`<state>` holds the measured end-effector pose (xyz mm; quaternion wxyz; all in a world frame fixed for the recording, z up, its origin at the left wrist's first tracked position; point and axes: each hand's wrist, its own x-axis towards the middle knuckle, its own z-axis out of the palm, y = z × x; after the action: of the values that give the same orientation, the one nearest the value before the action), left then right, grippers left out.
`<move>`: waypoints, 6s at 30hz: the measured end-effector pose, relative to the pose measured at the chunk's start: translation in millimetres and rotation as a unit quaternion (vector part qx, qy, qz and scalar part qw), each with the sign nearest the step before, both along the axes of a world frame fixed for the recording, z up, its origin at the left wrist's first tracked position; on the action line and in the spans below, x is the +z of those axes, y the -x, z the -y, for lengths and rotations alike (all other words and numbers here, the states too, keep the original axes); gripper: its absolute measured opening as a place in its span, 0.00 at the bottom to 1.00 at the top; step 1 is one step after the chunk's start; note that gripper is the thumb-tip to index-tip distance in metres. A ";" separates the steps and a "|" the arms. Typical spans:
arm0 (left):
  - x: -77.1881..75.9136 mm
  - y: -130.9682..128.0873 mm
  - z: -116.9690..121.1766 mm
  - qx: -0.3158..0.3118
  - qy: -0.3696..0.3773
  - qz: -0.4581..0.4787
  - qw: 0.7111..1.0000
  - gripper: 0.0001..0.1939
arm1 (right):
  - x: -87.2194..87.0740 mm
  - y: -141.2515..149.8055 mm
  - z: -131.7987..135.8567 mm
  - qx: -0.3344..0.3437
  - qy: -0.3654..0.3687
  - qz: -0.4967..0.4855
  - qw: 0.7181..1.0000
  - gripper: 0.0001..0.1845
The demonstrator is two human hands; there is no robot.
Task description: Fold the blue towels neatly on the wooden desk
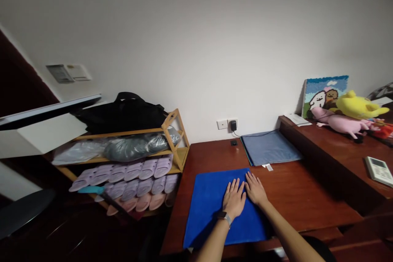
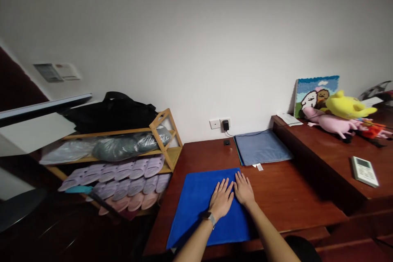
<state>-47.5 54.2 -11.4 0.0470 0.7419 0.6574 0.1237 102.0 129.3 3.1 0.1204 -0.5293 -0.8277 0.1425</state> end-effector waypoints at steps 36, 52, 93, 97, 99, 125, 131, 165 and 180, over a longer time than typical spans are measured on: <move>13.3 5.2 11.4 0.046 0.030 0.029 0.998 0.36 | -14.2 3.3 -2.3 0.007 -0.009 0.055 0.998 0.35; 11.0 170.0 76.4 0.222 0.029 -0.047 0.973 0.38 | 3.8 9.9 -0.2 -0.016 0.022 0.066 0.997 0.35; 10.2 167.2 141.1 0.229 0.040 -0.023 0.972 0.38 | -5.4 -10.3 74.5 -0.021 0.001 0.043 0.999 0.36; 6.6 171.0 140.0 0.226 0.032 -0.030 0.973 0.36 | -27.8 -20.9 98.6 -0.024 -0.016 0.011 1.000 0.36; 5.8 172.5 138.8 0.226 0.025 -0.043 0.973 0.36 | -38.9 -24.4 107.8 -0.020 -0.031 -0.002 0.999 0.35; -29.2 117.8 185.6 0.266 -0.040 -0.054 0.962 0.34 | -49.5 -30.6 109.5 -0.005 -0.054 -0.017 0.998 0.35; -39.0 137.6 197.6 0.299 -0.043 -0.034 0.953 0.36 | -62.8 -36.0 118.4 -0.016 -0.108 -0.040 0.993 0.34; -55.0 145.1 205.8 0.323 -0.073 -0.054 0.942 0.36 | -71.1 -46.1 144.9 -0.009 -0.101 -0.051 0.993 0.34; -19.4 110.1 181.4 0.282 -0.078 -0.039 0.956 0.31 | -35.2 -18.1 91.3 -0.012 -0.033 -0.003 0.999 0.36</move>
<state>-157.6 -127.2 -30.9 -0.0733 0.5323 0.8292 0.1540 120.1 38.0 -32.1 0.1417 -0.5347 -0.8251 0.1154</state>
